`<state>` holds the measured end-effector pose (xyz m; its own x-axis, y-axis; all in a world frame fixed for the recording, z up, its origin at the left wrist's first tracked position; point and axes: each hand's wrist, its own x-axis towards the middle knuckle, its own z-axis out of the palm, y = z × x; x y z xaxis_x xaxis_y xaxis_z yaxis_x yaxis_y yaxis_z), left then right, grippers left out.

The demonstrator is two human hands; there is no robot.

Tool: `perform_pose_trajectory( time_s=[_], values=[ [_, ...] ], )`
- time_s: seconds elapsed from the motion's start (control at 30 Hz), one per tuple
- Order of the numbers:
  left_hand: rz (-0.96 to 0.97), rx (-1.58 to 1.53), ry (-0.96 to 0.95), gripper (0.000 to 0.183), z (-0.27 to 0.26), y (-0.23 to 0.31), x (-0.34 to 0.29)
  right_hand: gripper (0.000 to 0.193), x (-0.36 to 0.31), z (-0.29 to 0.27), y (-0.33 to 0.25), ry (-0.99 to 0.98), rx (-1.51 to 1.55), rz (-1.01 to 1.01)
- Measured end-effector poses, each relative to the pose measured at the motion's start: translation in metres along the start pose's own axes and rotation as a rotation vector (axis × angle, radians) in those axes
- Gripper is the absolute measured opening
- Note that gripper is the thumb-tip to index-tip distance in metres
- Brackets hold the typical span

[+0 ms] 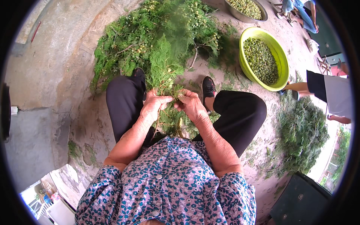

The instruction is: The person picks small green fruits from leafy branches by hand and places them into a green plastic bowl.

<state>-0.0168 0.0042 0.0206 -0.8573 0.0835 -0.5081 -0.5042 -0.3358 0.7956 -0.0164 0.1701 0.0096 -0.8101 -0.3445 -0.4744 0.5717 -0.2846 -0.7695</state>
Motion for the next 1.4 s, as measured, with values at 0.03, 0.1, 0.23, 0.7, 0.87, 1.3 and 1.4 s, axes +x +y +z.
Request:
perform_pose_trajectory(
  time_s=[0.03, 0.1, 0.23, 0.7, 0.87, 1.3, 1.4],
  values=[
    [-0.017, -0.007, -0.051, 0.027, -0.001, 0.0, 0.001, 0.019, 0.001, -0.004, 0.003, -0.081, 0.147, 0.001],
    [-0.027, -0.008, -0.068, 0.024, -0.001, 0.0, 0.001, 0.02, 0.003, -0.006, 0.006, -0.162, 0.295, 0.003],
    [0.057, 0.087, -0.044, 0.018, 0.001, 0.003, -0.002, 0.016, 0.001, -0.002, 0.0, -0.112, 0.39, 0.006],
    [0.033, -0.006, 0.13, 0.024, -0.001, -0.005, 0.001, 0.027, -0.004, -0.029, -0.01, 0.128, 0.004, 0.036],
    [0.052, -0.016, 0.136, 0.021, 0.001, 0.002, -0.004, 0.046, -0.013, -0.068, -0.078, 0.216, 0.81, -0.568],
    [0.101, -0.151, 0.253, 0.014, 0.012, 0.016, 0.008, 0.035, 0.0, 0.0, -0.023, -0.032, 0.007, -0.221],
    [0.14, -0.155, 0.097, 0.02, 0.019, 0.027, 0.011, 0.032, 0.0, 0.013, -0.035, 0.033, -0.128, -0.282]
  ],
)
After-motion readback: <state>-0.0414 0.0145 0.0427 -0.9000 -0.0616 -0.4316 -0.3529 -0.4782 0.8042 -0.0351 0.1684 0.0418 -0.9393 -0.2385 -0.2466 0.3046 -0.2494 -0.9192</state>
